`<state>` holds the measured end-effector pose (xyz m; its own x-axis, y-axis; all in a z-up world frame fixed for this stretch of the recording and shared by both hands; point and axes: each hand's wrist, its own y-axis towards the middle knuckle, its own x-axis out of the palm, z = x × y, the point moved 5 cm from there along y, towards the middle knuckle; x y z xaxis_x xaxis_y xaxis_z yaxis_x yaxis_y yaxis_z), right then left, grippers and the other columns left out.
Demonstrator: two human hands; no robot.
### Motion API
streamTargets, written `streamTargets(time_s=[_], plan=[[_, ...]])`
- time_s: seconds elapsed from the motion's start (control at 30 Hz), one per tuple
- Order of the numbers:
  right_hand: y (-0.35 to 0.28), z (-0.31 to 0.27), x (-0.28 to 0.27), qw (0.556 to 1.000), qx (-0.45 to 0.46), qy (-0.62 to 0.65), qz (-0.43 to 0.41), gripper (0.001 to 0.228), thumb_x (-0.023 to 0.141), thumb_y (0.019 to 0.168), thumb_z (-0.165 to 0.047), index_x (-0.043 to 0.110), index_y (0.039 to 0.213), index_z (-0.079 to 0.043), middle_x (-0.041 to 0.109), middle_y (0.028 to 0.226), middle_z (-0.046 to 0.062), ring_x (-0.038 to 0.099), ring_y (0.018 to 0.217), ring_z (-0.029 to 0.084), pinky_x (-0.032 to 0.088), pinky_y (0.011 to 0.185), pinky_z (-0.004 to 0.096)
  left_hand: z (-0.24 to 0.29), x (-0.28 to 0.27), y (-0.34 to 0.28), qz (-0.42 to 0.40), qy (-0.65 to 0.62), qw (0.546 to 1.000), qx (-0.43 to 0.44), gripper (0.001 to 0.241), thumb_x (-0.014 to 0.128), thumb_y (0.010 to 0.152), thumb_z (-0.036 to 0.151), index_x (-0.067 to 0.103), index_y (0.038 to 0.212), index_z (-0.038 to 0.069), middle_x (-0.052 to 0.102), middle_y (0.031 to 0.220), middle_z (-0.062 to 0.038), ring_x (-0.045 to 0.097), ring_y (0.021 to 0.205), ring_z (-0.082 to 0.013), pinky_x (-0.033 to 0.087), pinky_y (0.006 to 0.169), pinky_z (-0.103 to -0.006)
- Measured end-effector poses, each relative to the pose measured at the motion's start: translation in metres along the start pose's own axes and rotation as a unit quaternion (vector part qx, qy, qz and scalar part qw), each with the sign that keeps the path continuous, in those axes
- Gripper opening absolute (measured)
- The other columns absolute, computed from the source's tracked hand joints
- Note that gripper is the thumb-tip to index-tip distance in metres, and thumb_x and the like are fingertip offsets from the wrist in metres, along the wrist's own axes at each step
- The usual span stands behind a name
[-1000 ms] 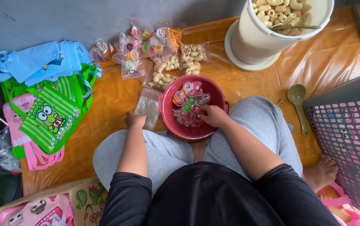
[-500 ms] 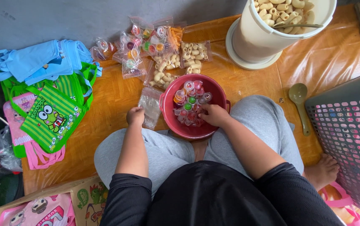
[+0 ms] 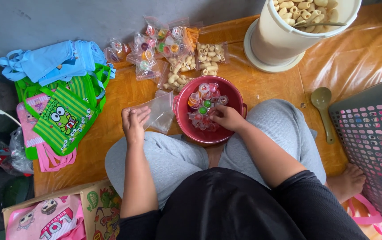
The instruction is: Packing small jelly cups from a bowl into individual plastic bags while sitting on the floor.
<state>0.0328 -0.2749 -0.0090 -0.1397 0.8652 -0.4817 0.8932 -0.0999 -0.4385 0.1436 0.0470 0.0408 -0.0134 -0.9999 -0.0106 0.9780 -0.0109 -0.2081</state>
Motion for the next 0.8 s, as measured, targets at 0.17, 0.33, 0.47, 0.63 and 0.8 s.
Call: streamTargets(time_s=[0.17,0.33,0.47,0.63,0.8], plan=[[-0.002,-0.004,0.017,0.965,-0.099,0.241,-0.032,0.064,0.086,0.083,-0.018,0.059,0.14,-0.01,0.07,0.121,0.017,0.065,0.116,0.028,0.053,0.098,0.037,-0.002,-0.014,-0.025,-0.051,-0.013,0.998,0.022,0.013,0.037,0.111,0.027,0.038,0.116,0.015,0.07,0.118,-0.021,0.071,0.111,-0.0339,0.057,0.096,-0.049],[-0.022,-0.036,0.028,0.941,-0.15,0.299,-0.058,0.085,0.088,0.08,-0.012,0.045,0.154,-0.009,0.058,0.143,0.025,0.054,0.134,0.038,0.05,0.105,0.047,0.0,-0.005,-0.06,-0.1,-0.064,0.993,0.011,0.025,0.058,0.101,0.017,0.04,0.118,0.012,0.07,0.115,-0.015,0.074,0.102,-0.0257,0.061,0.09,-0.039],[-0.013,-0.03,0.048,0.912,-0.162,0.358,-0.119,0.088,0.088,0.08,-0.005,0.042,0.154,-0.006,0.057,0.14,0.023,0.053,0.13,0.034,0.051,0.104,0.046,-0.006,0.019,-0.087,-0.156,-0.072,0.985,-0.017,0.038,0.069,0.091,-0.001,0.045,0.119,0.007,0.072,0.115,-0.019,0.074,0.102,-0.0269,0.064,0.087,-0.0377],[-0.004,-0.008,0.06,0.915,-0.13,0.353,-0.144,0.063,0.088,0.077,0.0,0.063,0.135,-0.008,0.076,0.108,0.01,0.072,0.102,0.018,0.061,0.089,0.033,-0.027,0.04,-0.094,-0.137,-0.052,0.989,-0.02,0.021,0.07,0.094,0.0,0.063,0.113,-0.002,0.076,0.11,-0.021,0.076,0.097,-0.0244,0.065,0.085,-0.0355],[-0.025,-0.035,0.04,0.915,-0.133,0.354,-0.141,0.037,0.08,0.087,-0.002,0.066,0.122,-0.001,0.077,0.097,0.011,0.072,0.089,0.014,0.062,0.081,0.031,-0.051,0.04,-0.087,-0.045,0.007,0.999,0.022,0.02,0.083,0.086,0.007,0.063,0.086,0.005,0.073,0.073,-0.012,0.069,0.061,-0.0099,0.065,0.061,-0.0203]])
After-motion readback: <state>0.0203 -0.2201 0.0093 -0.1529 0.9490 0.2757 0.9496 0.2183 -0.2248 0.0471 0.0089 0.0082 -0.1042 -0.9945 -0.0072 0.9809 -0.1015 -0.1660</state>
